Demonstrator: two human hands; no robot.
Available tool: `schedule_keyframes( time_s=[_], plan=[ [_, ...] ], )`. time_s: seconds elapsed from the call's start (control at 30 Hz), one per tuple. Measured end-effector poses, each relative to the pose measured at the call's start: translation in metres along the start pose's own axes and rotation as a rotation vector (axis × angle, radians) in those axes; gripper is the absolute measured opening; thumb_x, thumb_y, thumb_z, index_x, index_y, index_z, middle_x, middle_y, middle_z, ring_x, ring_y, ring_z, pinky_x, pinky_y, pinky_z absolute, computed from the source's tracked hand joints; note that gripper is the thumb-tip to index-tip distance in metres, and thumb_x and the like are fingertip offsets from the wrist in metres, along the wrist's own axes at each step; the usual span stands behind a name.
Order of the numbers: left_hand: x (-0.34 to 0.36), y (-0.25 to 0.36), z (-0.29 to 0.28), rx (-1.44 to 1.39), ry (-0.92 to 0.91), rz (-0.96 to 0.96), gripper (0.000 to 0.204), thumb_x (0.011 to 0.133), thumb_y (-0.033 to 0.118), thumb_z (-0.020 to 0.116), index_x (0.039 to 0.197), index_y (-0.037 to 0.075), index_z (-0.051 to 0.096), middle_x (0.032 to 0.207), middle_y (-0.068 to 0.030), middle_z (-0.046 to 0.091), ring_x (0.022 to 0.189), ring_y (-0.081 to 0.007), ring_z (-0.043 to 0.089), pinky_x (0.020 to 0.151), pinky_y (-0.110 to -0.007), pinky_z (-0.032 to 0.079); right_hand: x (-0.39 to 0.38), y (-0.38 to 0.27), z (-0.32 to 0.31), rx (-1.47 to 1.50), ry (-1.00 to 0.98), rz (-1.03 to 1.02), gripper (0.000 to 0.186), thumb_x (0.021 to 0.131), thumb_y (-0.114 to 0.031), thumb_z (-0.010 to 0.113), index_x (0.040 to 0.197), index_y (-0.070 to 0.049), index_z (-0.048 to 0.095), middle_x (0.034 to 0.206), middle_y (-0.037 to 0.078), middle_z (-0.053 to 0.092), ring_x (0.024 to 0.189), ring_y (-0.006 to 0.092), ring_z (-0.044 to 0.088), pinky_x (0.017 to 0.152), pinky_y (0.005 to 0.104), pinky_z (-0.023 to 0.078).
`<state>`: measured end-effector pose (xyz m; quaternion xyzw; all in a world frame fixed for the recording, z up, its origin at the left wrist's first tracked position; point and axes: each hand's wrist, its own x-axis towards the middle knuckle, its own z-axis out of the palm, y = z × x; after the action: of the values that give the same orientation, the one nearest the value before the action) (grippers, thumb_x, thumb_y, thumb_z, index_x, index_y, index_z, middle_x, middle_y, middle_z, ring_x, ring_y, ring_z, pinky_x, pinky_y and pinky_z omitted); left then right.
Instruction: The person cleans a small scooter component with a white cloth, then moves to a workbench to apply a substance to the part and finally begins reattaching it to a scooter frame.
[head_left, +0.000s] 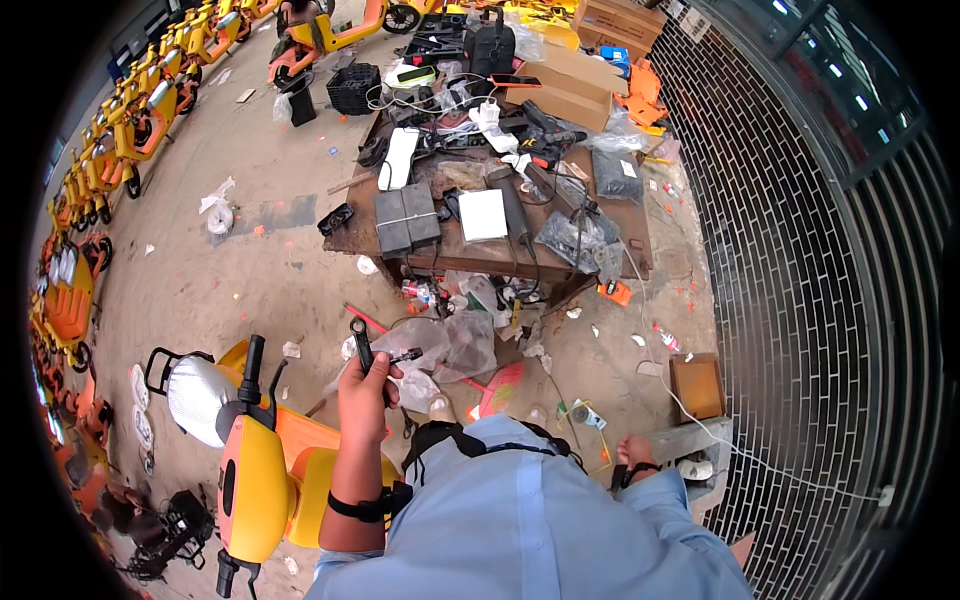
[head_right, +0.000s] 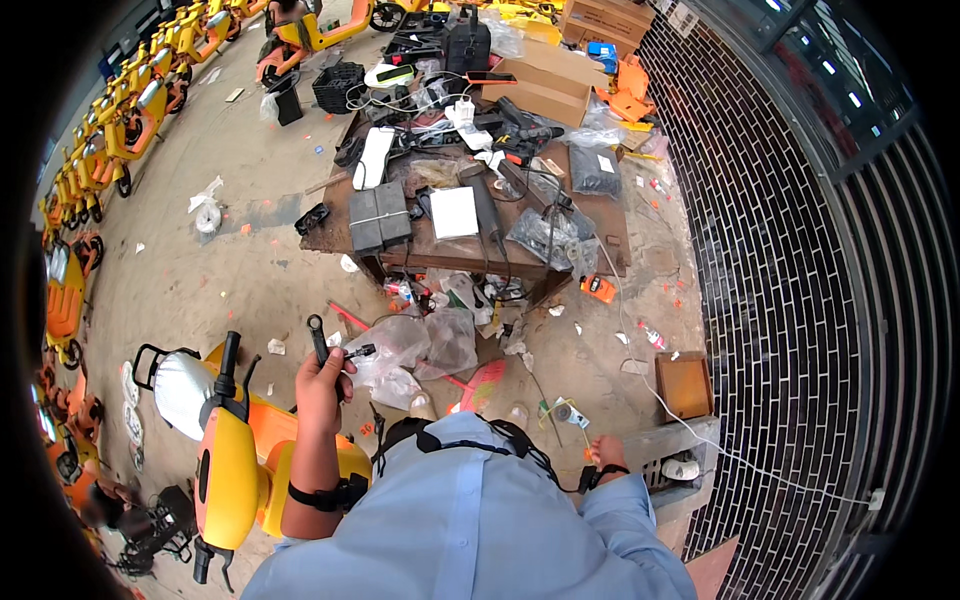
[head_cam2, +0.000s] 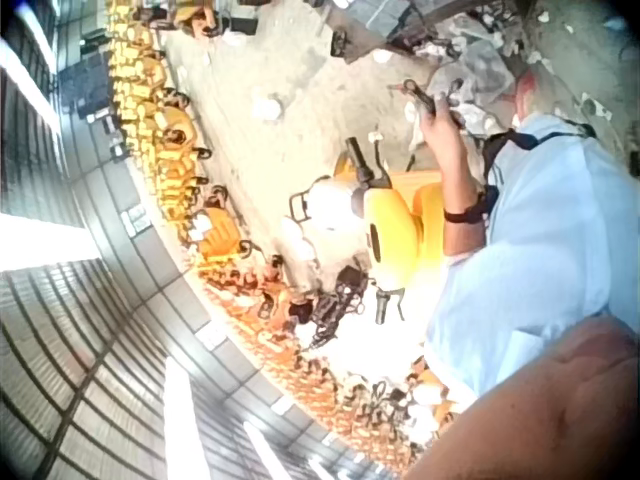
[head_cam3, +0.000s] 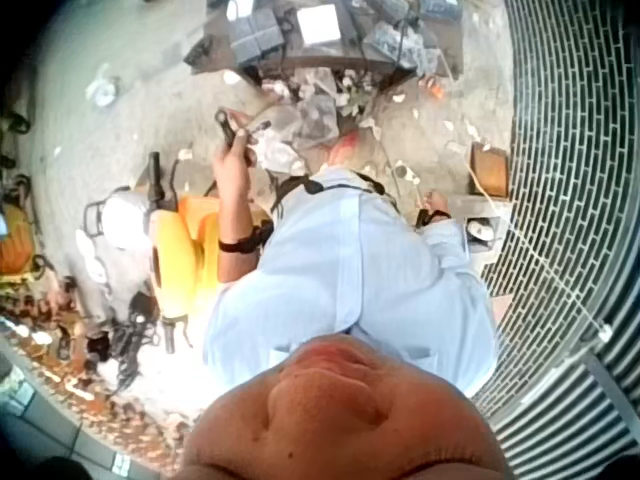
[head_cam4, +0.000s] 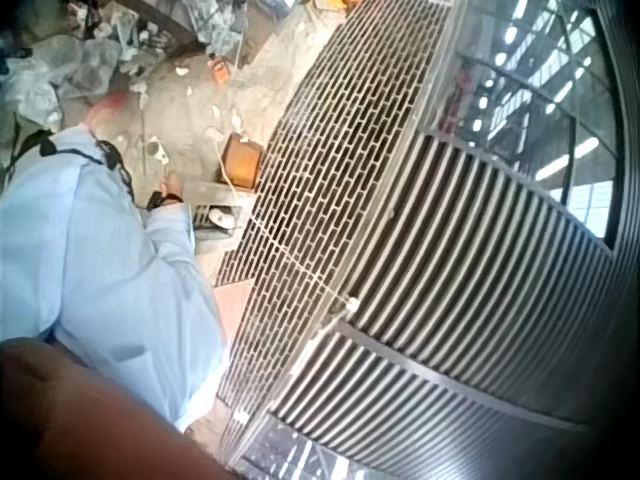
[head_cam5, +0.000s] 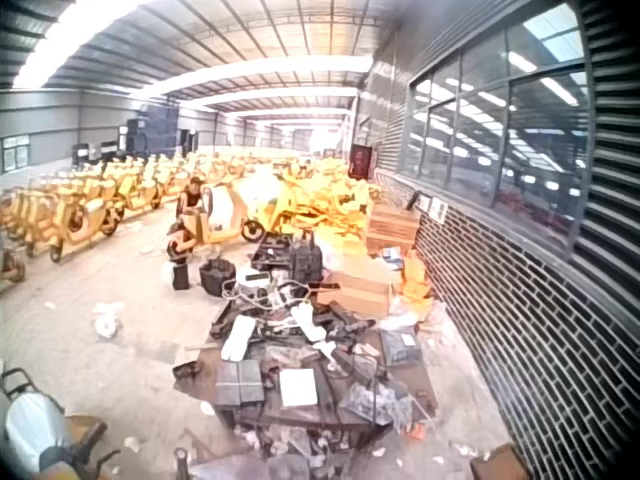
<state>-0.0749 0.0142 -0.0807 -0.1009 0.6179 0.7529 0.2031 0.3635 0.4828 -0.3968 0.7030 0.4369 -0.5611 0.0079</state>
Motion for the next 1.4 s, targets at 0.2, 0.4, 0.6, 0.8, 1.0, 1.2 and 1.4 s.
schedule_keyframes(
  time_s=[0.2,0.4,0.6,0.8,1.0,1.2,1.4],
  plan=[
    [0.022,-0.018,-0.011,-0.235,-0.139,-0.275,0.018,0.097,0.02,0.061,0.102,0.004,0.057,0.085,-0.0077,0.067,0.055,-0.0111,0.057,0.046,-0.025,0.043,-0.128,-0.171,0.142,-0.197,-0.207,-0.434,0.023,0.096,-0.027,0.052,0.093,-0.005,0.059,0.074,0.007,0.063,0.056,0.0144,0.057,0.054,0.0288,0.048],
    [0.028,0.002,-0.016,-0.271,-0.256,-0.229,0.017,0.097,0.021,0.061,0.102,0.005,0.056,0.089,-0.0088,0.068,0.057,-0.0123,0.059,0.049,-0.025,0.044,-0.301,-0.21,0.266,-0.36,-0.763,-0.805,0.016,0.096,-0.014,0.059,0.107,-0.003,0.06,0.095,0.003,0.063,0.087,0.012,0.06,0.078,0.0279,0.05],
    [0.036,0.016,0.0,-0.381,-0.331,-0.212,0.016,0.1,0.022,0.057,0.101,0.007,0.055,0.09,-0.0075,0.068,0.062,-0.0125,0.059,0.051,-0.026,0.044,-0.407,-0.233,0.353,-0.219,-1.235,-0.889,0.039,0.099,-0.026,0.059,0.129,-0.001,0.056,0.1,0.003,0.064,0.09,0.0119,0.059,0.084,0.0306,0.05],
    [0.062,0.017,0.004,-0.446,-0.262,-0.058,0.019,0.1,0.024,0.056,0.106,0.006,0.056,0.082,-0.0048,0.065,0.06,-0.0125,0.057,0.052,-0.026,0.044,-0.441,-0.274,0.391,-0.093,-1.466,-0.674,0.034,0.103,-0.02,0.051,0.129,0.001,0.056,0.089,0.002,0.061,0.082,0.0118,0.058,0.081,0.0278,0.049],
    [0.104,0.03,0.016,-0.282,0.017,0.085,0.023,0.1,0.025,0.057,0.107,0.004,0.056,0.077,-0.0049,0.062,0.061,-0.0124,0.058,0.052,-0.025,0.044,-0.409,-0.305,0.458,-0.066,-1.615,-0.432,0.031,0.1,-0.022,0.056,0.121,0.001,0.061,0.08,0.001,0.056,0.075,0.0098,0.053,0.069,0.0285,0.047],
    [0.169,0.051,0.073,-0.269,0.174,0.034,0.025,0.1,0.026,0.056,0.109,0.003,0.054,0.088,-0.0086,0.065,0.065,-0.0134,0.062,0.051,-0.024,0.047,-0.365,-0.373,0.509,-0.072,-1.541,-0.575,0.02,0.099,-0.016,0.059,0.109,0.001,0.061,0.087,0.004,0.06,0.073,0.0105,0.056,0.063,0.0271,0.048],
    [0.257,0.041,0.139,-0.056,0.194,-0.135,0.027,0.099,0.027,0.059,0.102,0.001,0.055,0.1,-0.0144,0.069,0.055,-0.011,0.056,0.049,-0.026,0.046,-0.24,-0.488,0.487,-0.03,-1.207,-0.491,0.022,0.102,-0.021,0.05,0.11,0.0,0.051,0.086,0.008,0.066,0.072,0.0104,0.061,0.056,0.0247,0.049]
  ],
)
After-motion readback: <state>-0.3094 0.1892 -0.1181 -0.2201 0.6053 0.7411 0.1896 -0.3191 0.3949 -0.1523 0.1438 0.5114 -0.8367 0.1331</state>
